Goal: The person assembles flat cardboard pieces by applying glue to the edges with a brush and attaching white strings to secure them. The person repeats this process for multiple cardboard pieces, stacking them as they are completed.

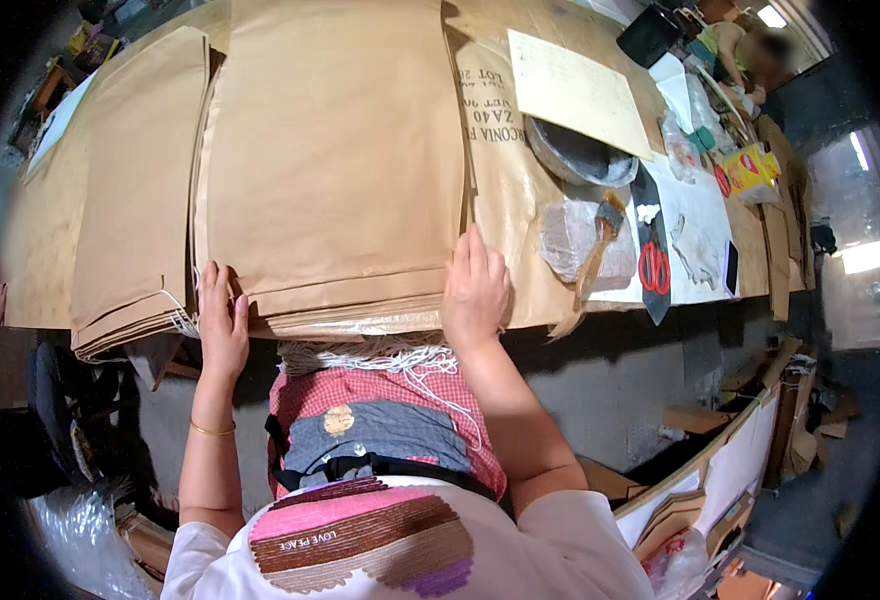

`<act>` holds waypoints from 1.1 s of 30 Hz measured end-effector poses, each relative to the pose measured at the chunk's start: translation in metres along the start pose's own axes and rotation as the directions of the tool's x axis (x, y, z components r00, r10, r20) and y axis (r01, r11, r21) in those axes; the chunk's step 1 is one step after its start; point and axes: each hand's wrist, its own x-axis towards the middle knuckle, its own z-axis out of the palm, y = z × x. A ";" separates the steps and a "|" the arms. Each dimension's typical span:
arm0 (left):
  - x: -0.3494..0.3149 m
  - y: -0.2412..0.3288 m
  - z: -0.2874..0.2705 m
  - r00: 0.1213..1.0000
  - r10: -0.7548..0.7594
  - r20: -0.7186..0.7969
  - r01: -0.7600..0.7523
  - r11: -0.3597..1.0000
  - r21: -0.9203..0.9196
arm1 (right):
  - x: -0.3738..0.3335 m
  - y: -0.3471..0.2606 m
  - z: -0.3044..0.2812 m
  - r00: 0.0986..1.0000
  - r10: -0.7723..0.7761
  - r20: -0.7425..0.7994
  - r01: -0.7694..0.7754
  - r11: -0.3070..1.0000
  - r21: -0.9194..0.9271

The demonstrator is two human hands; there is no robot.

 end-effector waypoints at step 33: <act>-0.002 -0.122 -0.066 0.980 -0.196 -0.041 0.197 0.901 0.387 | 0.004 -0.230 -0.005 0.329 -0.740 0.586 -0.493 0.395 0.775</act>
